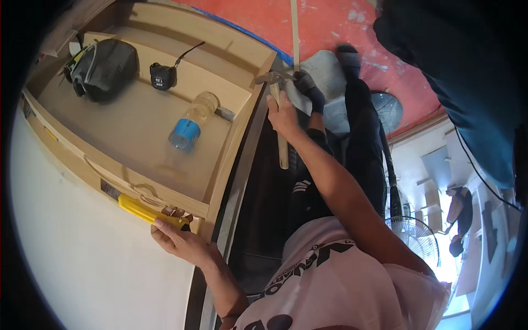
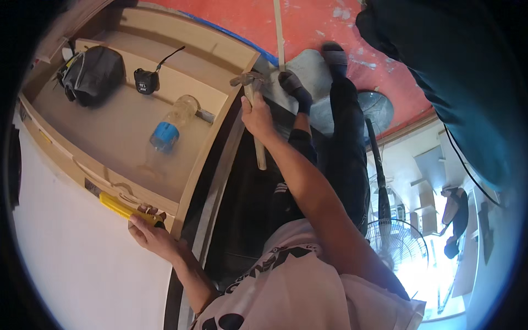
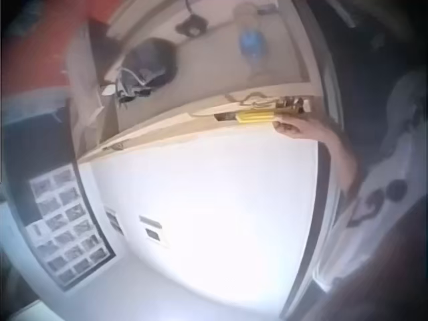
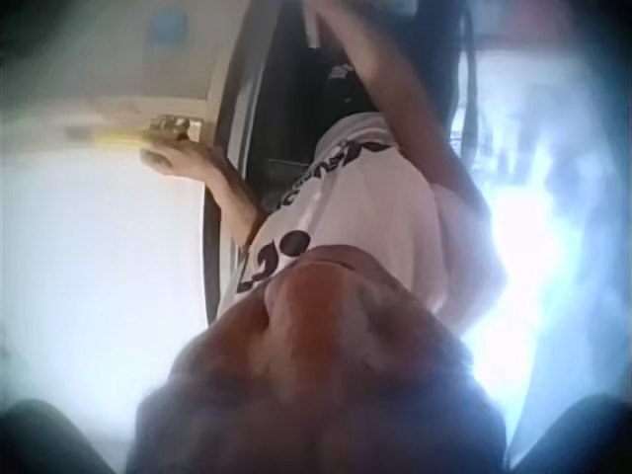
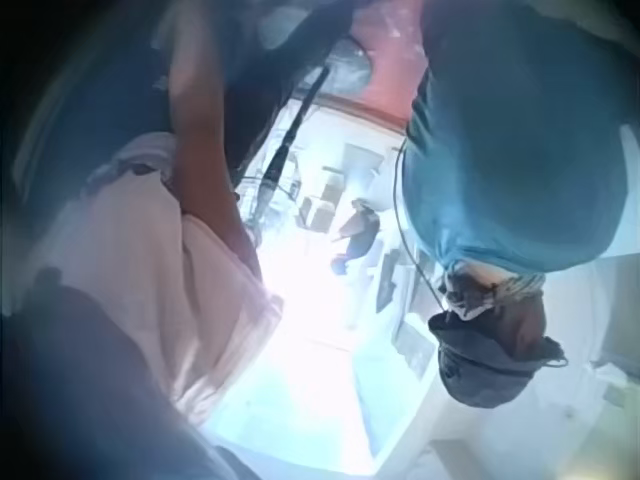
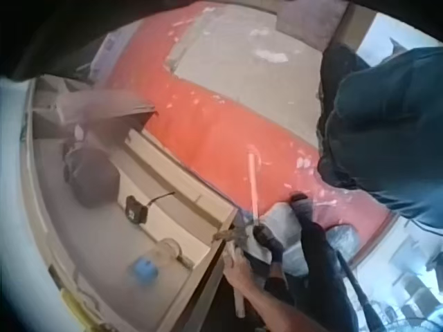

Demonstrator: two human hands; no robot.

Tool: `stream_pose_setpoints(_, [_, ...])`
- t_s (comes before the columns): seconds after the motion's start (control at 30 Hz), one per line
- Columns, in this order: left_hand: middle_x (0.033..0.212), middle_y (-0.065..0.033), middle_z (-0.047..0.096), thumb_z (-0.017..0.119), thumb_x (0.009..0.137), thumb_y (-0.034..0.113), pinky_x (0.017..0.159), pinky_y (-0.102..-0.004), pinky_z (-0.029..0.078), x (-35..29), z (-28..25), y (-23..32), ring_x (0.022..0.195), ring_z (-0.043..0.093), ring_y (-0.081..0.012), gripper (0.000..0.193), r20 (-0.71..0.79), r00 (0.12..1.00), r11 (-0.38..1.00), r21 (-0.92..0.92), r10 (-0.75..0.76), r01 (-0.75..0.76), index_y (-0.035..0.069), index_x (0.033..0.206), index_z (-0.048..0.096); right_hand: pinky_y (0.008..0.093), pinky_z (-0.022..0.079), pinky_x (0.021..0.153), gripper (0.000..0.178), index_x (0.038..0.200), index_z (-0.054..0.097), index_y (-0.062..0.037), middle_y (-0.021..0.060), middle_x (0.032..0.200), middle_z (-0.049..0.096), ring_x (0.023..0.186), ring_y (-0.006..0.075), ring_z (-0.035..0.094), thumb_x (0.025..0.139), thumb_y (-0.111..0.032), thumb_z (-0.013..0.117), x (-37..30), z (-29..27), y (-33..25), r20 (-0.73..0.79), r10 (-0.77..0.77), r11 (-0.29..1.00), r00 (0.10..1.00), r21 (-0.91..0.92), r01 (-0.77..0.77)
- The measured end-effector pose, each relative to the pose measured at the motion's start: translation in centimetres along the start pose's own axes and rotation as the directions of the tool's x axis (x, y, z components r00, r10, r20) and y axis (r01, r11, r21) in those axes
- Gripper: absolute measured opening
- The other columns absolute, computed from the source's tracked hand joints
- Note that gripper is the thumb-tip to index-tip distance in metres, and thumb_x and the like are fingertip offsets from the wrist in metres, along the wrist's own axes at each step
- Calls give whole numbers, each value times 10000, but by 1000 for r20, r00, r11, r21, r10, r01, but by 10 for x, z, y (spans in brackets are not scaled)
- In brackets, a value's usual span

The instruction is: The person uses a hammer and a utility knife to work on a wooden cabinet. They tap the wood with the hammer, cut a coiled wire with the knife, and handle small components inside the cabinet.

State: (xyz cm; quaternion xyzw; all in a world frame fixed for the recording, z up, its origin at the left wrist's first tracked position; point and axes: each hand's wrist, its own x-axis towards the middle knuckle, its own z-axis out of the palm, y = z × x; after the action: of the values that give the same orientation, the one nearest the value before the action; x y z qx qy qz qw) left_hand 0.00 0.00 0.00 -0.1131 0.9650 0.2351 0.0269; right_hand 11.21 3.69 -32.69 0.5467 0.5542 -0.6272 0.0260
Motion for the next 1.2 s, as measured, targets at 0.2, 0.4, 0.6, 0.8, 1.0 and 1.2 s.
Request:
stream_pose_setpoints(0.2, [948,-59,618,460,1071,359,700,-295,501,4,38,-22,819,593,-139,316,55,998,994,-104,-40,45,47,1050,505,595,482,727,291,972,489,15,342,847,624,845,556,596,961,-261,579,30,-32,13,-144,-113,989,983,-109,98])
stream_pose_setpoints(0.4, [953,-60,624,455,1074,341,715,-298,512,6,26,-17,819,598,-141,299,53,998,998,-54,-29,32,46,1064,504,602,479,756,295,1024,501,20,355,882,622,868,553,600,960,-257,579,24,-29,5,63,-57,994,996,-84,63])
stream_pose_setpoints(0.6, [948,-63,627,461,1073,340,712,-295,512,2,18,-8,811,604,-142,296,14,999,997,-61,-48,49,46,1059,497,542,492,843,309,1101,538,24,294,978,657,967,494,623,926,-222,607,17,-23,7,103,-37,986,994,-158,53])
stream_pose_setpoints(0.8, [930,-65,628,461,1072,344,701,-292,504,-1,9,4,804,607,-144,299,-26,999,1000,-12,-25,25,47,1057,494,484,506,853,391,1223,533,16,263,986,659,956,492,620,872,-148,583,29,4,-1,202,-59,947,978,320,-9])
stream_pose_setpoints(1.0, [933,-68,628,452,1074,350,695,-286,495,-1,3,4,803,604,-142,307,-14,1000,1000,11,6,-6,46,1046,491,500,491,909,451,1240,541,37,288,1090,642,1053,455,607,822,-117,612,7,11,-1,218,-138,990,966,19,137])
stream_pose_setpoints(1.2, [929,-54,628,461,1068,377,712,-300,492,-2,4,3,818,607,-142,326,-56,998,1000,22,-15,16,57,1036,513,483,497,943,484,1303,521,-3,271,1149,638,1084,412,614,833,-102,583,9,-4,-1,400,-252,946,881,-90,311])
